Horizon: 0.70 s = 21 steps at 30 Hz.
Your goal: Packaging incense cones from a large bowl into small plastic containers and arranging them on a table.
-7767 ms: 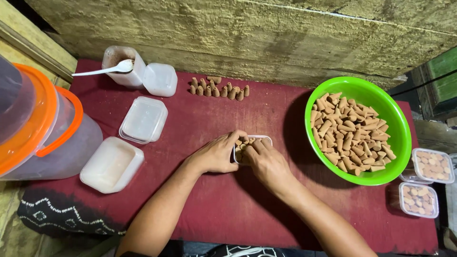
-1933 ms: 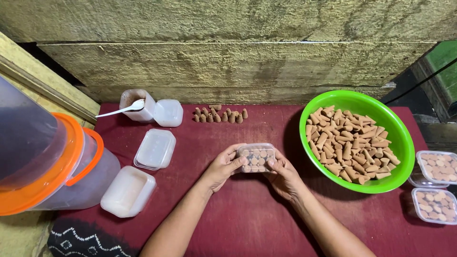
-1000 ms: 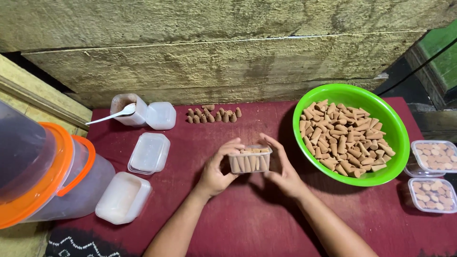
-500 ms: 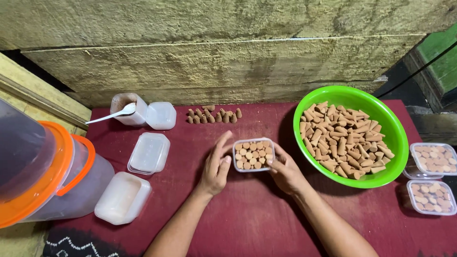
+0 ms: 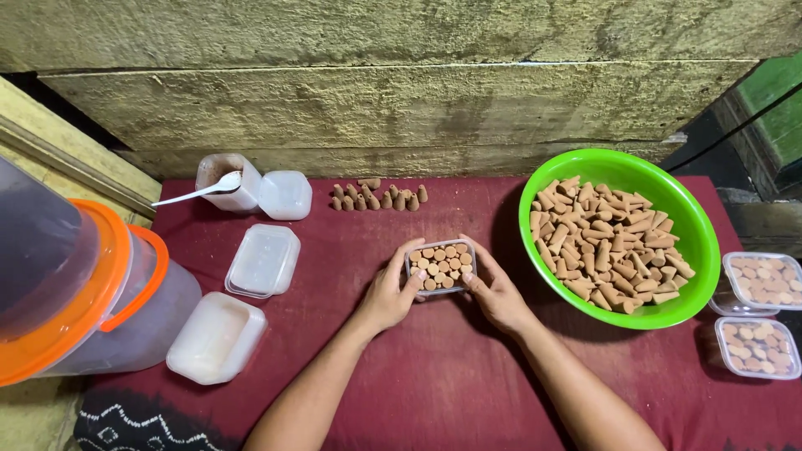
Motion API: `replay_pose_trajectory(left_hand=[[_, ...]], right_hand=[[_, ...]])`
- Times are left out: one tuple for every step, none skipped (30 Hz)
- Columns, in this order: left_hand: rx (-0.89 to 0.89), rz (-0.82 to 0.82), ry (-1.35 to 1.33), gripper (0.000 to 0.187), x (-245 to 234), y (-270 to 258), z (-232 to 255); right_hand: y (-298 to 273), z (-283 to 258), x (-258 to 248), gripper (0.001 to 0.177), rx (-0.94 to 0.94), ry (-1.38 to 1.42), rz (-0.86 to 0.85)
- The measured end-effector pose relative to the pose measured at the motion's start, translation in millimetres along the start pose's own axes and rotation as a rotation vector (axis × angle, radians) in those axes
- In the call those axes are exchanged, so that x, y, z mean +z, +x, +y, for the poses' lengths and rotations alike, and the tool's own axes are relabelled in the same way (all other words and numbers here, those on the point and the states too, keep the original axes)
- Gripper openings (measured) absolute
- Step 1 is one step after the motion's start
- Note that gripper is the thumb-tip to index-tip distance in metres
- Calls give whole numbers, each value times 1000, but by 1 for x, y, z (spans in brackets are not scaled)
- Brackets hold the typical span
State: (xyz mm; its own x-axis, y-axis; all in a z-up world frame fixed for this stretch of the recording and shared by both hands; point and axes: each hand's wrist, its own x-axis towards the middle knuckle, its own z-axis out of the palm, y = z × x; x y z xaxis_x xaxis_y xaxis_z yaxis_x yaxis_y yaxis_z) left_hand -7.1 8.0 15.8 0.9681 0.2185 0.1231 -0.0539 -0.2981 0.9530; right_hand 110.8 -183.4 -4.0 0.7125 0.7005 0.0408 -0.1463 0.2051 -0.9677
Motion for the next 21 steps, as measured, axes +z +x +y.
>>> replay_pose_trajectory(left_hand=[[-2,0,1,55,1,2,0],[-21,-31,-20,55,1,3,-1],[-41,-60,-41,55,2,4,-2],[-45,-58,-39,55,0,3,-1],[-8,-60,-16,57,-1,3,-1],[28,-62,6,60,-2,2,-1],[26,-70,5,60,0,3,-2],[38,-55,1,59,1,3,-2],[54,-37,-3,59,3,4,-3],[58,-42,-5,59,3,3,-2],[64,-30,-2,59,3,2,-1],[70,-19,2,59,3,1,0],[67,-14,0,59,3,0,-3],[72,-7,11,59,3,-1,-6],[84,-3,24,59,1,2,-8],[87,-2,26,59,3,1,-9],[83,-3,31,60,5,1,-11],[78,-4,36,60,6,1,-12],[82,-3,40,60,6,2,-11],[92,1,55,60,6,3,-12],[91,0,66,61,8,-2,-13]], right_hand=[[1,4,-2,65,1,2,0],[3,9,-4,62,8,-35,17],[4,14,-6,59,16,-71,32],[4,12,-5,59,18,-68,30],[3,10,-5,59,-2,-85,36],[2,8,-6,58,-23,-102,42],[1,4,-5,58,-21,-101,50],[0,1,-3,57,-46,-130,53],[1,-3,-3,56,-75,-162,54],[0,-5,-2,56,-78,-164,59],[0,-7,-2,57,-85,-172,58],[0,-10,-1,57,-93,-180,57],[-1,-10,1,57,-89,-181,52],[-2,-9,2,57,-89,-172,47],[-1,-10,3,58,-96,-164,45],[-2,-6,1,58,-99,-165,44],[-1,-3,-1,57,-89,-152,46],[-1,1,-3,57,-80,-140,48],[0,1,-3,57,-85,-138,47],[2,2,-4,56,-71,-103,52],[-3,5,-3,56,-47,-65,62]])
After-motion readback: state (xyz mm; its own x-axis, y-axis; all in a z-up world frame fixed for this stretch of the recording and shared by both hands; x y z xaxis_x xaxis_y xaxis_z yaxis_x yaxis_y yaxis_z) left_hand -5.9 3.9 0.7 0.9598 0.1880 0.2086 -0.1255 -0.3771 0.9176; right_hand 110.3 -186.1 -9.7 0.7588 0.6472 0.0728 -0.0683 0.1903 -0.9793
